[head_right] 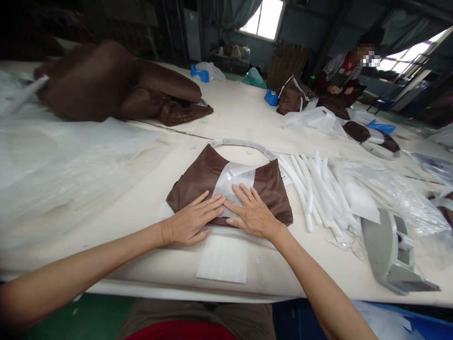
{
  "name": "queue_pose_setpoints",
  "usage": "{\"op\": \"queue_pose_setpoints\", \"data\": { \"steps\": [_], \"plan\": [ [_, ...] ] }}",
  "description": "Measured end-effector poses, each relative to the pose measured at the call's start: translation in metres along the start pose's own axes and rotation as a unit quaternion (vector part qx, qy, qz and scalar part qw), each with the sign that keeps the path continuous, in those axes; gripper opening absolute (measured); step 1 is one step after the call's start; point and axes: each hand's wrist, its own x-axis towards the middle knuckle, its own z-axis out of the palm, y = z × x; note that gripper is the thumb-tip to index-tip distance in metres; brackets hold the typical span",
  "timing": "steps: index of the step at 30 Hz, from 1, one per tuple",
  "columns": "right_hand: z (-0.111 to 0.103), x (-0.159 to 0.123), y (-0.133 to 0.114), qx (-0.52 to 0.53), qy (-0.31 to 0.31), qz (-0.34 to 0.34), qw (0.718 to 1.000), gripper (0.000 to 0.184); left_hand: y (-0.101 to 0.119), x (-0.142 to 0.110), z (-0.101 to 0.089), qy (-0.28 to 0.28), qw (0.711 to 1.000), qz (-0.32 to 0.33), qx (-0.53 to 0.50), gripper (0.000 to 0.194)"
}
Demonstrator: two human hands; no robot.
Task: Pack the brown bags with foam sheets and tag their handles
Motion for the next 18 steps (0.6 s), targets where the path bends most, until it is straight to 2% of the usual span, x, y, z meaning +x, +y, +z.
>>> {"op": "queue_pose_setpoints", "data": {
  "steps": [2, 5, 6, 9, 12, 15, 18],
  "plan": [
    [-0.006, -0.018, -0.012, 0.019, 0.032, -0.018, 0.999, 0.056, 0.003, -0.003, -0.003, -0.045, 0.999, -0.006, 0.008, 0.075],
    [-0.008, -0.059, -0.043, 0.063, 0.095, -0.071, 0.991, 0.056, 0.003, 0.000, -0.004, -0.073, 0.997, -0.020, 0.018, 0.078],
    [-0.006, -0.072, -0.054, 0.074, 0.092, -0.082, 0.990, 0.057, 0.002, 0.001, -0.004, -0.074, 0.997, -0.019, 0.020, 0.077],
    [0.011, -0.102, -0.080, 0.076, 0.031, -0.076, 0.994, 0.062, 0.001, 0.003, -0.001, -0.069, 0.997, -0.015, 0.023, 0.072],
    [0.032, -0.112, -0.088, 0.061, 0.027, -0.042, 0.997, 0.061, 0.001, 0.003, 0.001, -0.061, 0.998, -0.012, 0.027, 0.069],
    [0.046, -0.110, -0.084, 0.062, 0.068, -0.040, 0.995, 0.059, 0.001, 0.003, 0.001, -0.056, 0.998, -0.010, 0.025, 0.071],
    [0.051, -0.103, -0.079, 0.071, 0.127, -0.047, 0.988, 0.069, 0.000, 0.002, 0.001, -0.050, 0.999, -0.009, 0.017, 0.075]
  ]
}}
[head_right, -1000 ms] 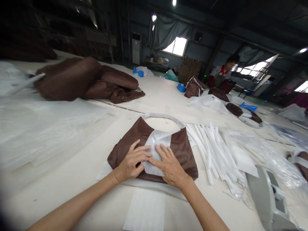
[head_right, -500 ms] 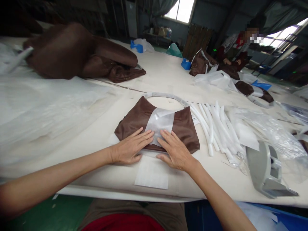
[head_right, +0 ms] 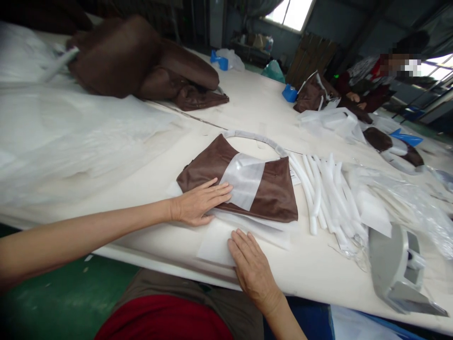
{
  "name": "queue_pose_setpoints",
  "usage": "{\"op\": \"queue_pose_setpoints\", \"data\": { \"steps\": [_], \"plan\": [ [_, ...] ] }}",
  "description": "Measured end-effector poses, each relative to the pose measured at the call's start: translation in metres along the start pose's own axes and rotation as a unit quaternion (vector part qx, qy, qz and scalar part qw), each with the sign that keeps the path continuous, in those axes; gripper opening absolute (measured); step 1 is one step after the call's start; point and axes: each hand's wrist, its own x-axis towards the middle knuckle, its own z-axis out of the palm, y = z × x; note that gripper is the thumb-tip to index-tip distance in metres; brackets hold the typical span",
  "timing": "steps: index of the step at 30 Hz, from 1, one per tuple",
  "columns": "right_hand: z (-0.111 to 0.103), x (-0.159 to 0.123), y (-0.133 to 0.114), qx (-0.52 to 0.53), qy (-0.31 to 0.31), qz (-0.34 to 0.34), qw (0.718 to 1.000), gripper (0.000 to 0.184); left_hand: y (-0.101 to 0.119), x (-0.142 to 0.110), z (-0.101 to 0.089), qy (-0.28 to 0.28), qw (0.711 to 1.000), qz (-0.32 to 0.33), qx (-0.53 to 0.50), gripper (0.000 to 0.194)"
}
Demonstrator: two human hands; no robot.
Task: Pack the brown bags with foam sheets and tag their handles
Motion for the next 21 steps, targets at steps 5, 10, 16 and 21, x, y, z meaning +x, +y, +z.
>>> {"op": "queue_pose_setpoints", "data": {
  "steps": [5, 10, 16, 21],
  "plan": [
    [0.007, 0.021, 0.004, 0.012, 0.057, -0.011, 0.998, 0.071, -0.003, 0.001, 0.001, -0.006, 1.000, -0.006, -0.007, 0.068],
    [0.010, 0.026, -0.015, 0.032, 0.080, -0.035, 0.996, 0.056, -0.002, 0.002, 0.004, -0.010, 0.999, -0.031, -0.025, 0.060],
    [-0.020, 0.048, -0.019, 0.028, 0.097, -0.076, 0.992, 0.038, 0.006, 0.002, -0.007, -0.006, 0.998, -0.044, -0.044, 0.051],
    [-0.044, 0.099, 0.020, 0.106, 0.064, 0.113, 0.986, 0.021, 0.002, -0.002, -0.021, -0.043, 0.997, -0.015, -0.063, 0.071]
  ]
}}
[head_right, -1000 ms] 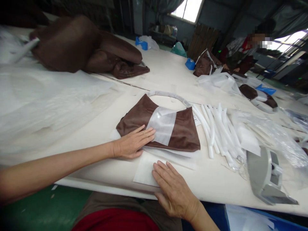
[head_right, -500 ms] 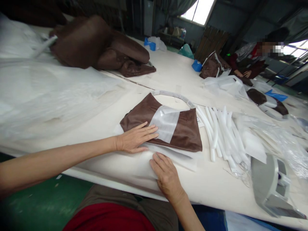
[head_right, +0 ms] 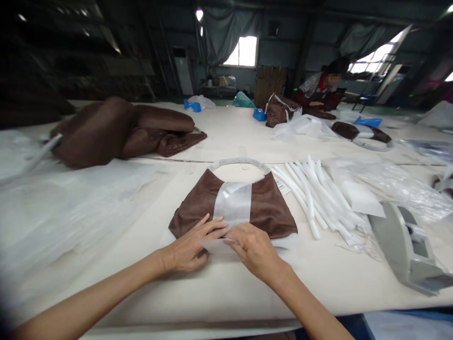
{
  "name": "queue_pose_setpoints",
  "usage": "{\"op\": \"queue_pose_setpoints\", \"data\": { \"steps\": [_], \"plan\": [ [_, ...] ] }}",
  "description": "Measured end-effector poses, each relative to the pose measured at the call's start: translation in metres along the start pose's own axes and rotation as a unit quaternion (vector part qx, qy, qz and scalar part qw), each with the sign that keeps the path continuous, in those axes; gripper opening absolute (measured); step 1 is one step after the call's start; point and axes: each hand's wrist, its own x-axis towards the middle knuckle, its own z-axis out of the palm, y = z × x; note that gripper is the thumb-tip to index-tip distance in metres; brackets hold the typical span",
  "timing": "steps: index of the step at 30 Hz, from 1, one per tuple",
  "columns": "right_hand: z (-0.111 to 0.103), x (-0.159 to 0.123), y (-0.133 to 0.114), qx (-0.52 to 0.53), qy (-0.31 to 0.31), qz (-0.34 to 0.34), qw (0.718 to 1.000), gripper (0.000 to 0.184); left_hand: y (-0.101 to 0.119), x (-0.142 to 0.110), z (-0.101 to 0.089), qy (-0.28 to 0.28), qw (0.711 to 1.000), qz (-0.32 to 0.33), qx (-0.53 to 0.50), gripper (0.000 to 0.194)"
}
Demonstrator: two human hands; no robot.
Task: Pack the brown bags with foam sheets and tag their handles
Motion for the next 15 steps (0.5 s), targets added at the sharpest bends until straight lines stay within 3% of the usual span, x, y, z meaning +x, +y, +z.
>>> {"op": "queue_pose_setpoints", "data": {
  "steps": [3, 5, 7, 10, 13, 15],
  "plan": [
    [-0.002, 0.019, 0.012, 0.040, -0.011, 0.150, 0.988, 0.029, -0.004, -0.002, -0.007, -0.037, 0.998, -0.011, -0.050, 0.076],
    [0.002, 0.023, 0.014, 0.055, -0.011, 0.198, 0.979, 0.033, -0.004, 0.000, -0.007, -0.038, 0.996, -0.023, -0.078, 0.072],
    [0.006, 0.026, 0.013, 0.069, -0.010, 0.236, 0.969, 0.035, -0.003, 0.003, -0.001, -0.001, 0.993, -0.053, -0.109, 0.061],
    [0.011, 0.028, 0.012, 0.094, -0.009, 0.276, 0.957, 0.035, 0.000, 0.009, 0.013, 0.104, 0.977, -0.118, -0.147, 0.035],
    [0.009, 0.028, 0.017, 0.144, 0.011, 0.295, 0.945, 0.032, 0.004, 0.014, 0.021, 0.181, 0.949, -0.190, -0.173, 0.032],
    [0.005, 0.026, 0.022, 0.203, 0.019, 0.318, 0.926, 0.028, 0.008, 0.016, 0.020, 0.194, 0.932, -0.239, -0.191, 0.031]
  ]
}}
